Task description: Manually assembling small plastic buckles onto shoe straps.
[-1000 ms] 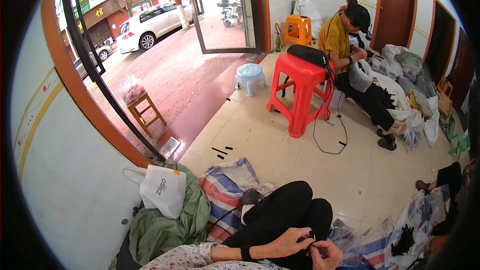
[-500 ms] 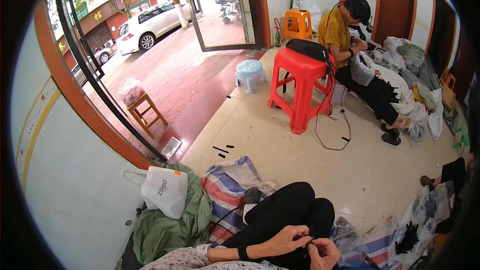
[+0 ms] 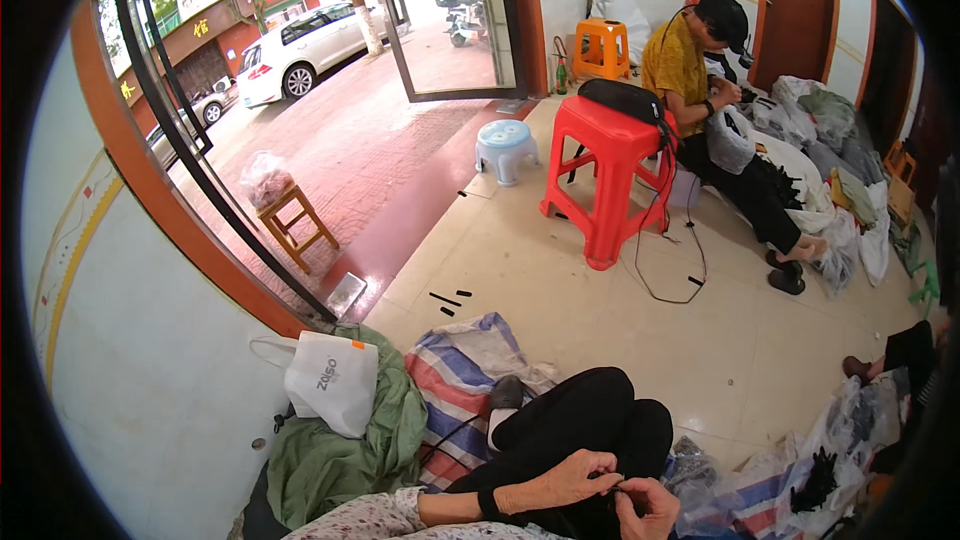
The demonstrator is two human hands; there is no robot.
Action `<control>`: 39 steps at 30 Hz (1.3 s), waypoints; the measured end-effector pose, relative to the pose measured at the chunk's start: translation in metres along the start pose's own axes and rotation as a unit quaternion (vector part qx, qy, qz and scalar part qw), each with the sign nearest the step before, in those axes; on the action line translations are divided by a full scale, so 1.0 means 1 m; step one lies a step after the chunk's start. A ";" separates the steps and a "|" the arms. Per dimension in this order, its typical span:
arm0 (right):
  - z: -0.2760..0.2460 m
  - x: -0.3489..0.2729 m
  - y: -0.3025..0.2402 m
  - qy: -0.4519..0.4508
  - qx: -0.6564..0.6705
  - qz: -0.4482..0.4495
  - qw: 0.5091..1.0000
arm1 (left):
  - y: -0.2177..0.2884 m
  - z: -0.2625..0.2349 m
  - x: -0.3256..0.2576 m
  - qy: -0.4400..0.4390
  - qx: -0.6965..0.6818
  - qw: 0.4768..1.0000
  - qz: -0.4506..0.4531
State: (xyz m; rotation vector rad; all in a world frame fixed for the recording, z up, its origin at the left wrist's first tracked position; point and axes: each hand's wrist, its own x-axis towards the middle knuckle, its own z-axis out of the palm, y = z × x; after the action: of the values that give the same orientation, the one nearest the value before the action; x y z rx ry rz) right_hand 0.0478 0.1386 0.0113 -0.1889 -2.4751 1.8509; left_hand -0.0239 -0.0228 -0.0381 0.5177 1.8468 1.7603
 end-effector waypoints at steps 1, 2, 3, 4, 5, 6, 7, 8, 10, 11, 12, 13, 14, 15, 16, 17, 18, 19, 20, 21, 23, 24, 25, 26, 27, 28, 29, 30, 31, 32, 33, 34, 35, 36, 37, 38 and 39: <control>0.000 0.002 -0.007 0.002 -0.048 -0.044 0.998 | -0.003 0.000 0.000 -0.001 -0.003 1.000 -0.005; 0.000 0.003 -0.011 0.005 -0.096 -0.089 0.991 | -0.004 0.001 0.001 -0.002 -0.005 1.000 -0.009; 0.000 0.003 -0.014 0.006 -0.097 -0.089 0.991 | -0.004 0.001 0.001 -0.003 -0.006 1.000 -0.008; 0.001 0.003 -0.016 0.016 -0.095 -0.096 0.991 | -0.003 0.000 0.001 -0.012 -0.009 1.000 -0.016; 0.002 0.003 -0.018 0.026 -0.092 -0.104 0.990 | -0.003 0.000 0.002 -0.020 -0.012 0.999 -0.024; 0.001 0.002 -0.019 0.026 -0.092 -0.104 0.990 | -0.004 0.000 0.001 -0.021 -0.012 0.999 -0.023; 0.001 0.001 -0.021 0.022 -0.090 -0.104 0.990 | -0.005 0.001 0.001 -0.025 -0.020 0.999 -0.027; 0.001 0.001 -0.022 0.018 -0.088 -0.104 0.990 | -0.005 0.001 0.001 -0.029 -0.028 0.999 -0.032; 0.000 0.000 -0.023 0.026 -0.085 -0.117 0.989 | -0.002 0.001 0.001 -0.040 -0.038 0.998 -0.037; 0.000 0.000 -0.023 0.033 -0.081 -0.130 0.988 | -0.001 0.001 0.002 -0.050 -0.048 0.997 -0.043; 0.000 -0.001 -0.025 0.033 -0.079 -0.132 0.988 | -0.004 0.002 0.002 -0.049 -0.045 0.997 -0.042; 0.000 -0.002 -0.026 0.035 -0.081 -0.139 0.986 | -0.010 0.004 0.002 -0.058 -0.080 0.994 -0.055; 0.000 -0.002 -0.026 0.037 -0.084 -0.147 0.985 | -0.013 0.005 0.002 -0.067 -0.114 0.989 -0.068; 0.000 -0.003 -0.025 0.039 -0.084 -0.147 0.985 | -0.009 0.004 0.002 -0.068 -0.113 0.989 -0.067; -0.001 -0.003 -0.024 0.041 -0.089 -0.149 0.984 | -0.003 0.002 0.002 -0.086 -0.135 0.982 -0.100; -0.001 -0.004 -0.023 0.042 -0.094 -0.151 0.983 | 0.001 0.001 0.003 -0.104 -0.157 0.973 -0.133; -0.001 -0.004 -0.023 0.043 -0.094 -0.153 0.983 | -0.003 0.002 0.003 -0.103 -0.156 0.974 -0.131; 0.000 -0.004 -0.022 0.043 -0.087 -0.148 0.984 | -0.009 0.003 0.003 -0.103 -0.157 0.973 -0.133; 0.001 -0.004 -0.023 0.043 -0.080 -0.143 0.986 | -0.013 0.004 0.003 -0.103 -0.158 0.973 -0.135; 0.001 -0.005 -0.024 0.045 -0.081 -0.142 0.986 | -0.013 0.004 0.003 -0.105 -0.158 0.972 -0.135; 0.000 -0.005 -0.026 0.046 -0.068 -0.118 0.990 | -0.013 0.005 0.003 -0.090 -0.157 0.977 -0.117; 0.001 -0.005 -0.026 0.046 -0.068 -0.118 0.990 | -0.012 0.005 0.003 -0.090 -0.157 0.977 -0.116; 0.001 -0.004 -0.025 0.049 -0.069 -0.122 0.989 | -0.010 0.005 0.003 -0.092 -0.160 0.976 -0.117; 0.001 -0.004 -0.025 0.053 -0.069 -0.125 0.988 | -0.009 0.004 0.004 -0.094 -0.162 0.975 -0.117; 0.001 -0.005 -0.025 0.052 -0.069 -0.125 0.988 | -0.010 0.004 0.003 -0.093 -0.162 0.975 -0.117; 0.002 -0.005 -0.025 0.052 -0.067 -0.123 0.989 | -0.011 0.005 0.003 -0.091 -0.156 0.977 -0.113; 0.003 -0.006 -0.026 0.052 -0.065 -0.121 0.989 | -0.013 0.005 0.002 -0.088 -0.150 0.979 -0.108; 0.004 -0.006 -0.026 0.052 -0.064 -0.123 0.989 | -0.015 0.005 0.001 -0.087 -0.148 0.979 -0.107; 0.005 -0.007 -0.025 0.050 -0.072 -0.131 0.988 | -0.018 0.005 0.000 -0.083 -0.133 0.983 -0.095; 0.006 -0.008 -0.024 0.048 -0.080 -0.139 0.986 | -0.019 0.004 -0.002 -0.079 -0.117 0.987 -0.082; 0.007 -0.008 -0.023 0.049 -0.079 -0.140 0.986 | -0.017 0.003 -0.003 -0.078 -0.115 0.987 -0.082; 0.008 -0.009 -0.021 0.047 -0.085 -0.141 0.985 | -0.014 0.002 -0.005 -0.082 -0.108 0.986 -0.094; 0.010 -0.010 -0.021 0.045 -0.091 -0.142 0.985 | -0.012 0.000 -0.007 -0.087 -0.101 0.985 -0.107; 0.010 -0.010 -0.021 0.047 -0.090 -0.142 0.985 | -0.012 0.000 -0.006 -0.088 -0.099 0.985 -0.108; 0.009 -0.011 -0.021 0.054 -0.089 -0.143 0.984 | -0.013 0.001 -0.005 -0.098 -0.107 0.983 -0.114; 0.009 -0.012 -0.021 0.064 -0.089 -0.142 0.984 | -0.014 0.002 -0.003 -0.112 -0.114 0.980 -0.121; 0.007 -0.012 -0.020 0.078 -0.092 -0.135 0.983 | -0.013 0.003 0.001 -0.128 -0.112 0.978 -0.124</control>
State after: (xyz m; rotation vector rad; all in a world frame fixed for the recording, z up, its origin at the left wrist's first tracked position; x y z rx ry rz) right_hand 0.0580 0.1252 0.0288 -0.0028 -2.4210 1.4470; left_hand -0.0217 -0.0205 -0.0508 0.3866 1.4481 1.6236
